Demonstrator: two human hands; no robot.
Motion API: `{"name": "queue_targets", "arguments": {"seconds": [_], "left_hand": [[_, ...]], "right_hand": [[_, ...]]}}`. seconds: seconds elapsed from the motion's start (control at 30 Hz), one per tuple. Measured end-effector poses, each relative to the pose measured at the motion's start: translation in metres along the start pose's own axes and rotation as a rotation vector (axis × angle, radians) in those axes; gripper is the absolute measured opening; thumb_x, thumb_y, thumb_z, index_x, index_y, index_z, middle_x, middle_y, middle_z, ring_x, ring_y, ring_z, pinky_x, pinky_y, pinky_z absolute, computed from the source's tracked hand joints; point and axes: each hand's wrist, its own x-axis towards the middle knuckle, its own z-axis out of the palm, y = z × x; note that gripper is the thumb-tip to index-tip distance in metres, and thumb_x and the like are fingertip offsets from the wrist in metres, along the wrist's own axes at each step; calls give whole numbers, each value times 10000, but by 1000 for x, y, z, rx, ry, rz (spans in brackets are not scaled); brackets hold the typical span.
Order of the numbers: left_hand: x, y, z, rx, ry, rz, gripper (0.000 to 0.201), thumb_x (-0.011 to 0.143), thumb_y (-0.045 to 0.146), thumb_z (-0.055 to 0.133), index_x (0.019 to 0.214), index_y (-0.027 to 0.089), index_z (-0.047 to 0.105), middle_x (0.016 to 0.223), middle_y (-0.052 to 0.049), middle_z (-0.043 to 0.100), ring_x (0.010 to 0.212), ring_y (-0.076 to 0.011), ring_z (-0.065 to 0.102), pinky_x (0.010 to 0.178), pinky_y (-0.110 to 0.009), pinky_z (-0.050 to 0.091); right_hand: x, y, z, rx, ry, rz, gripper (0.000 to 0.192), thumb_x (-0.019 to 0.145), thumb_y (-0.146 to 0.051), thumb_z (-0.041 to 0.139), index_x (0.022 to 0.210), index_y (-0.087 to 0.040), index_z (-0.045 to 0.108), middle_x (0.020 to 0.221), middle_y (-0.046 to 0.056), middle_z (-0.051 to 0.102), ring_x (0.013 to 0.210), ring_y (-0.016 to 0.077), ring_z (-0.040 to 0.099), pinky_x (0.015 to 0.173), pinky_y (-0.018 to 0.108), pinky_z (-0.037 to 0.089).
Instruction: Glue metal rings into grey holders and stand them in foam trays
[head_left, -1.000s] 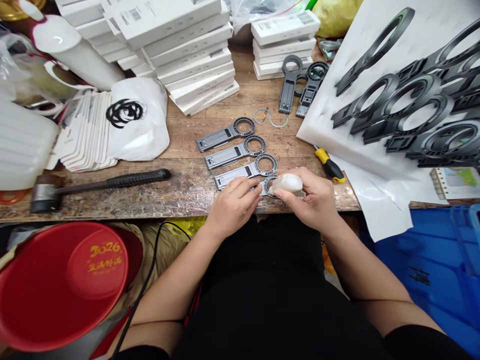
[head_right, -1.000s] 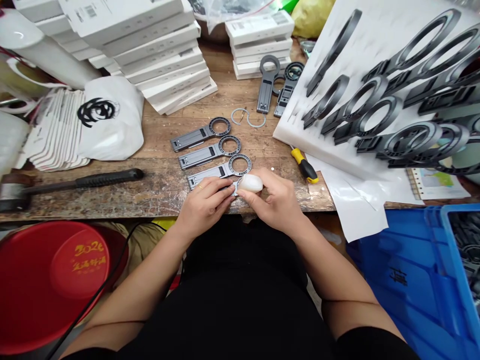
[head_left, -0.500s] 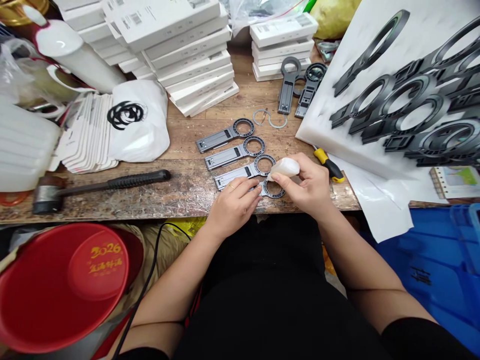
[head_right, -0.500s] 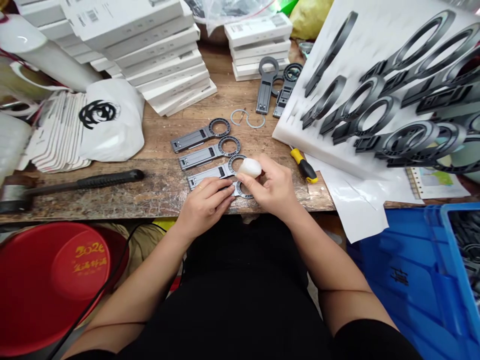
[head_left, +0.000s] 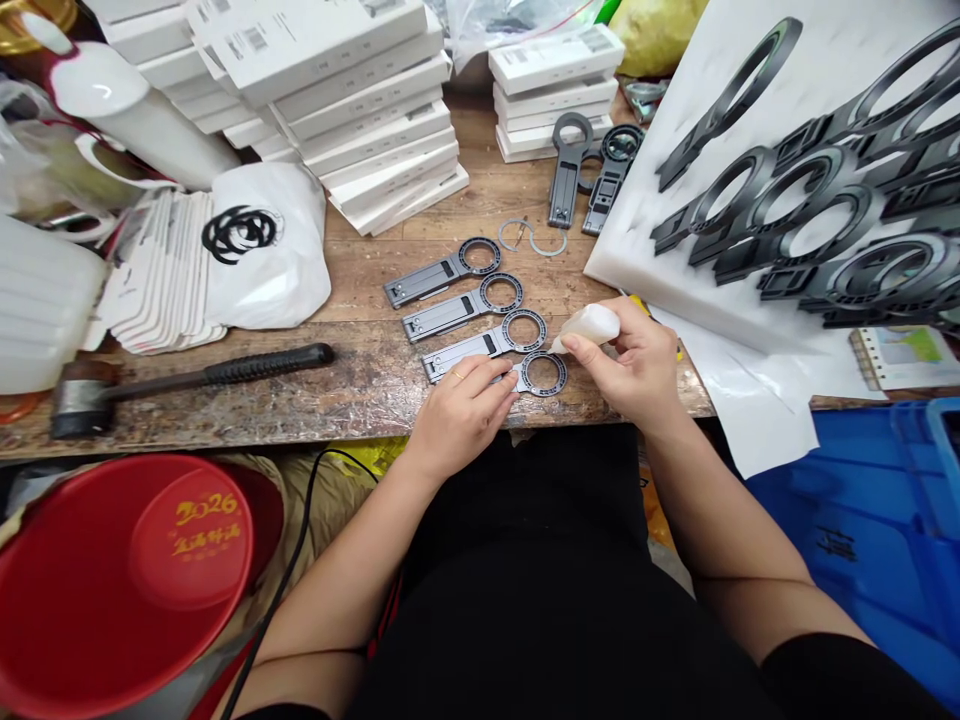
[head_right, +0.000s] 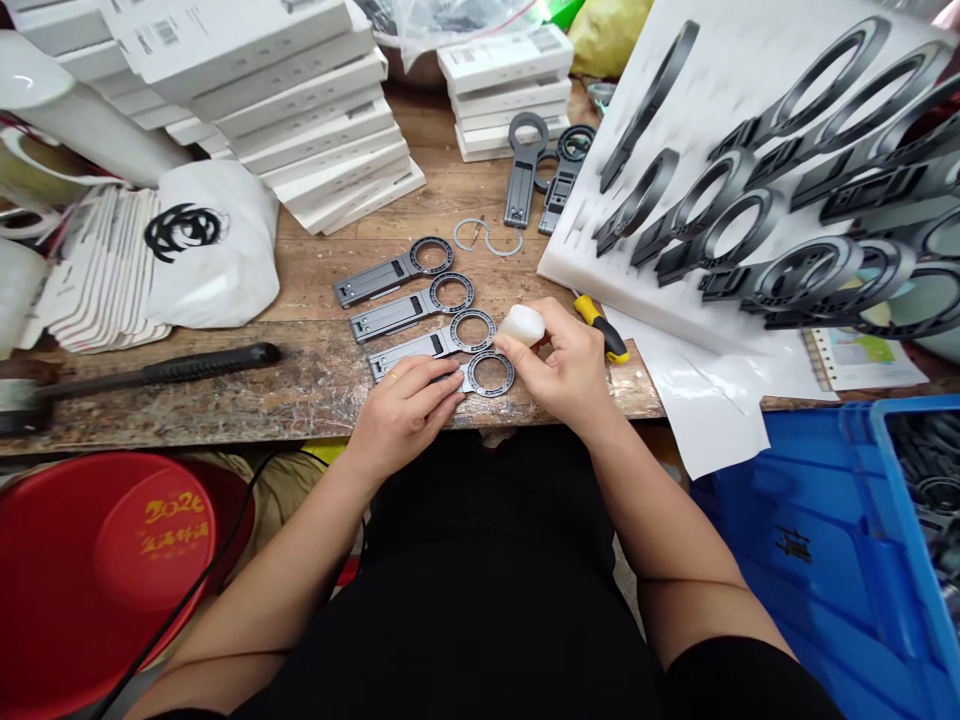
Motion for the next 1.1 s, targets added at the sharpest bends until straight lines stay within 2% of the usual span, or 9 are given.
{"name": "queue_targets", "arguments": {"seconds": [0.23,0.43,0.57,0.77,0.93,1.1], "left_hand": [[0,-1,0,18,13,28,206,1004,170,688,1207,176,722,1210,-132,783,1120,-272,727,1002,-464,627],[1,-1,-1,5,9,11,211,1006,174,683,1213,199,723,1209,-124,785,1121,-270,729,986,-462,630],[1,0,-1,12,16,25,210,1004,175,687,1211,188,721,1198,-129,787,1108,-271,734,974,-453,633],[1,-1,0,2,8,5,211,1009,179,677,1212,210,726,1196,-118,787,1111,-267,735,984,-461,627],[2,0,-1,8,15,30,205,1005,167,682,1206,183,719,1189,-130,787,1102,-270,731,979,-460,629],[2,0,0,1,5,3,206,1016,184,668,1210,206,731,1193,-117,789,1109,-266,736,990,-467,629]], "right_hand": [[-4,-4,-8,-9,11,-14,189,930,-398,748,955,-221,686,865,22,726,741,187,648,703,328,509],[-13,-8,-18,-57,-23,-6,177,924,-391,767,959,-231,698,892,28,762,769,206,689,713,340,530],[-19,-14,-22,-73,-23,-52,165,928,-378,770,949,-228,704,873,25,764,753,200,698,674,325,523],[-23,-17,-23,-72,-37,-46,162,942,-374,755,961,-223,698,885,33,765,765,203,703,677,327,527],[-17,-12,-20,-87,-4,-57,155,928,-368,764,954,-228,701,871,24,760,748,198,690,679,320,513],[-11,-7,-15,-89,13,-48,171,924,-392,758,949,-237,690,862,18,750,731,192,667,690,327,521]]}}
